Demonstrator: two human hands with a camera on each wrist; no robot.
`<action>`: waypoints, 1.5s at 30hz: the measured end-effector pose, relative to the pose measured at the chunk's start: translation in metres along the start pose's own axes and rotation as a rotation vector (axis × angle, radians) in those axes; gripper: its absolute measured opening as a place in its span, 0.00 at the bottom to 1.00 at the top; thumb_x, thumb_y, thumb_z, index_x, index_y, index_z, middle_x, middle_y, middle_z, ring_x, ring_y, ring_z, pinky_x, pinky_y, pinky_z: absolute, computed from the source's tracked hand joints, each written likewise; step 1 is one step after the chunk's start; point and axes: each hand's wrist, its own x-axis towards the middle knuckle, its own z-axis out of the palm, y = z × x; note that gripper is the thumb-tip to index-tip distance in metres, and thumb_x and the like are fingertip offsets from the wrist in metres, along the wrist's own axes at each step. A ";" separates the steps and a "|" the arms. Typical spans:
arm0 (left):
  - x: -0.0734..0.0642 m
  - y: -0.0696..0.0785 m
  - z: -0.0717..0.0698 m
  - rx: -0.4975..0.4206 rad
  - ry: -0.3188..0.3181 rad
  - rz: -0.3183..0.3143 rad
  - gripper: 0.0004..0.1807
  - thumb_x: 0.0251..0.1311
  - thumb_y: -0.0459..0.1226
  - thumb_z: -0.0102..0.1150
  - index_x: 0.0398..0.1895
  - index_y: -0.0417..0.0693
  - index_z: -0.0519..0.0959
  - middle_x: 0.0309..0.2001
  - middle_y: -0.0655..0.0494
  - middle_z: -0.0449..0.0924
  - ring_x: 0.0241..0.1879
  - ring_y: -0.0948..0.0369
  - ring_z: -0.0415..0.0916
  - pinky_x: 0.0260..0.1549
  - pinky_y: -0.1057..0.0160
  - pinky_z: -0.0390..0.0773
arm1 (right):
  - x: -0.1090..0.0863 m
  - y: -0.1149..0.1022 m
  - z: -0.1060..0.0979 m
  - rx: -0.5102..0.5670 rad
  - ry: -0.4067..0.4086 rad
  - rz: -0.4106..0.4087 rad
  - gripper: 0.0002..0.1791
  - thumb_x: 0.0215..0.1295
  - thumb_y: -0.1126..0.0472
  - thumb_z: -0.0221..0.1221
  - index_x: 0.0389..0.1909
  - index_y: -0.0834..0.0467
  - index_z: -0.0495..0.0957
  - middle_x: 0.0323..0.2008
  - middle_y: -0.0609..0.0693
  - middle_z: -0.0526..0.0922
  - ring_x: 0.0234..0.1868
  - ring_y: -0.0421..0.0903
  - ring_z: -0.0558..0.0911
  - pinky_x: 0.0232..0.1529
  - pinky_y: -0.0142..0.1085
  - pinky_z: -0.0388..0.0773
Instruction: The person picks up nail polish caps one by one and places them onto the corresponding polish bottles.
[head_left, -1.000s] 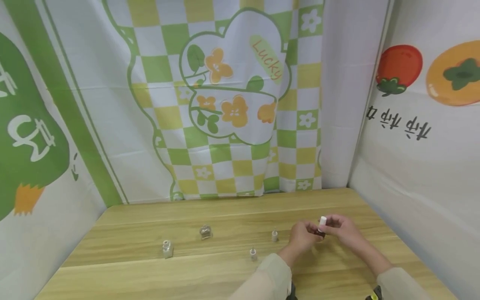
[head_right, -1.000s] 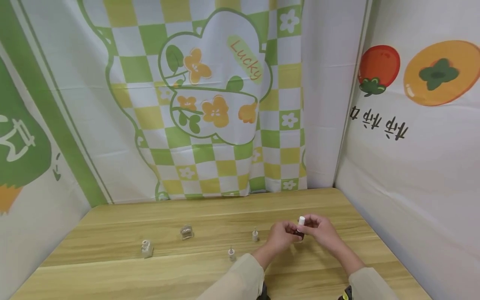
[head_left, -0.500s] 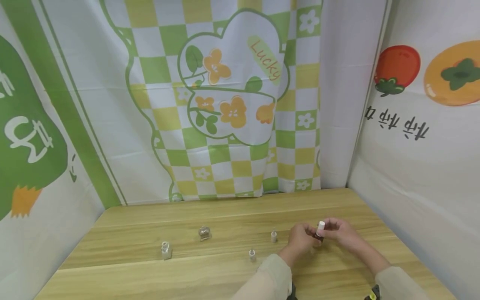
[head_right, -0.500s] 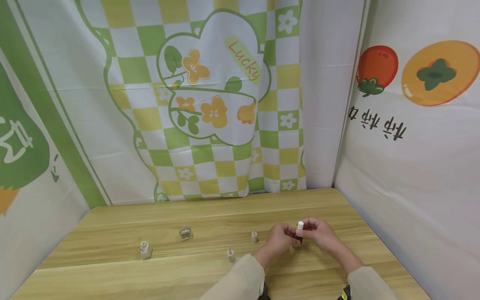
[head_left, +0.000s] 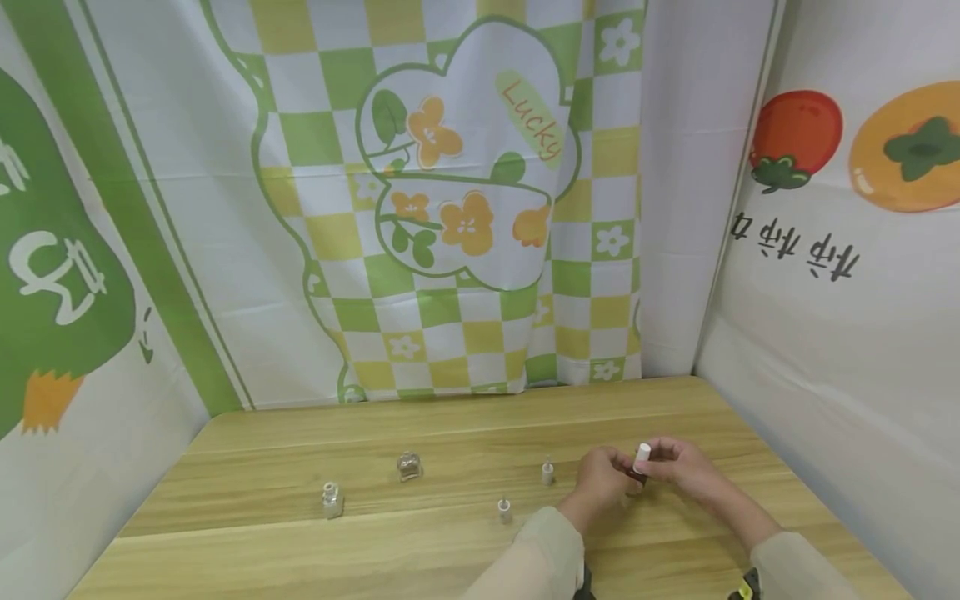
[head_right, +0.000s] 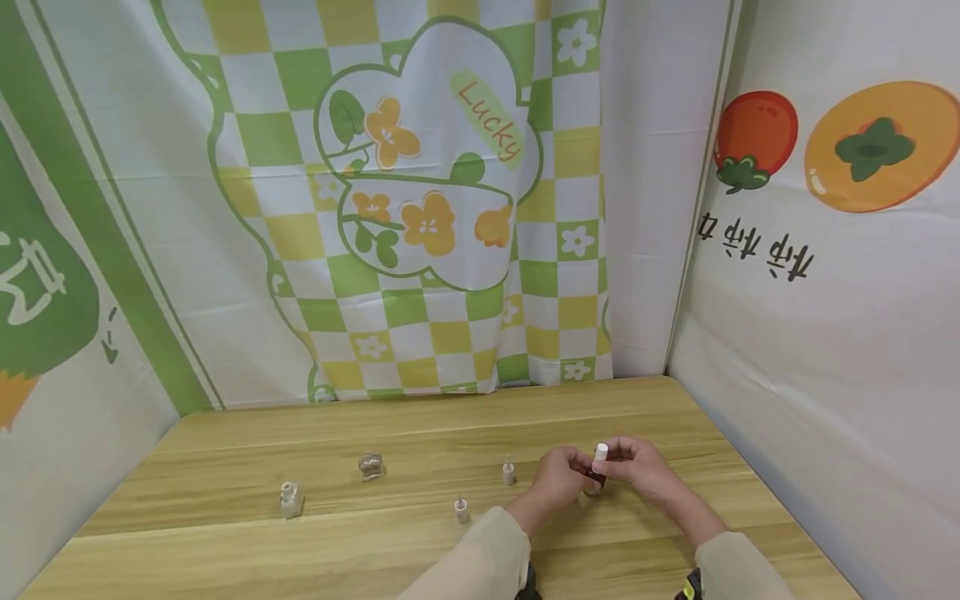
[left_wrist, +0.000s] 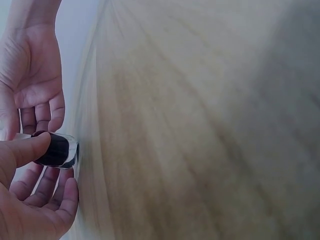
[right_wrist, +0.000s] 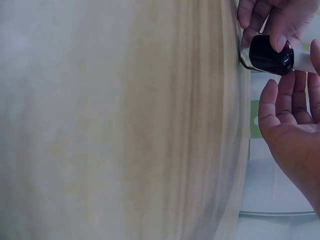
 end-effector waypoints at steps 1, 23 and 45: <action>0.000 0.000 0.000 -0.005 -0.001 -0.005 0.13 0.44 0.20 0.70 0.27 0.42 0.79 0.25 0.60 0.77 0.28 0.65 0.73 0.32 0.67 0.77 | 0.000 -0.001 0.000 -0.001 -0.001 -0.001 0.23 0.64 0.60 0.64 0.51 0.72 0.73 0.44 0.56 0.81 0.45 0.47 0.79 0.47 0.40 0.76; -0.001 -0.001 -0.003 0.006 0.001 0.000 0.13 0.43 0.20 0.71 0.27 0.43 0.79 0.25 0.60 0.77 0.28 0.65 0.74 0.33 0.66 0.77 | 0.002 -0.002 0.005 0.048 -0.012 0.029 0.25 0.61 0.61 0.66 0.51 0.75 0.70 0.44 0.56 0.80 0.45 0.48 0.79 0.46 0.40 0.78; -0.003 -0.001 -0.005 0.019 0.002 0.001 0.13 0.43 0.21 0.71 0.28 0.43 0.79 0.26 0.61 0.78 0.29 0.65 0.74 0.34 0.65 0.78 | 0.000 -0.003 0.006 0.043 -0.035 -0.016 0.21 0.61 0.64 0.65 0.49 0.73 0.71 0.43 0.55 0.80 0.45 0.48 0.79 0.48 0.39 0.77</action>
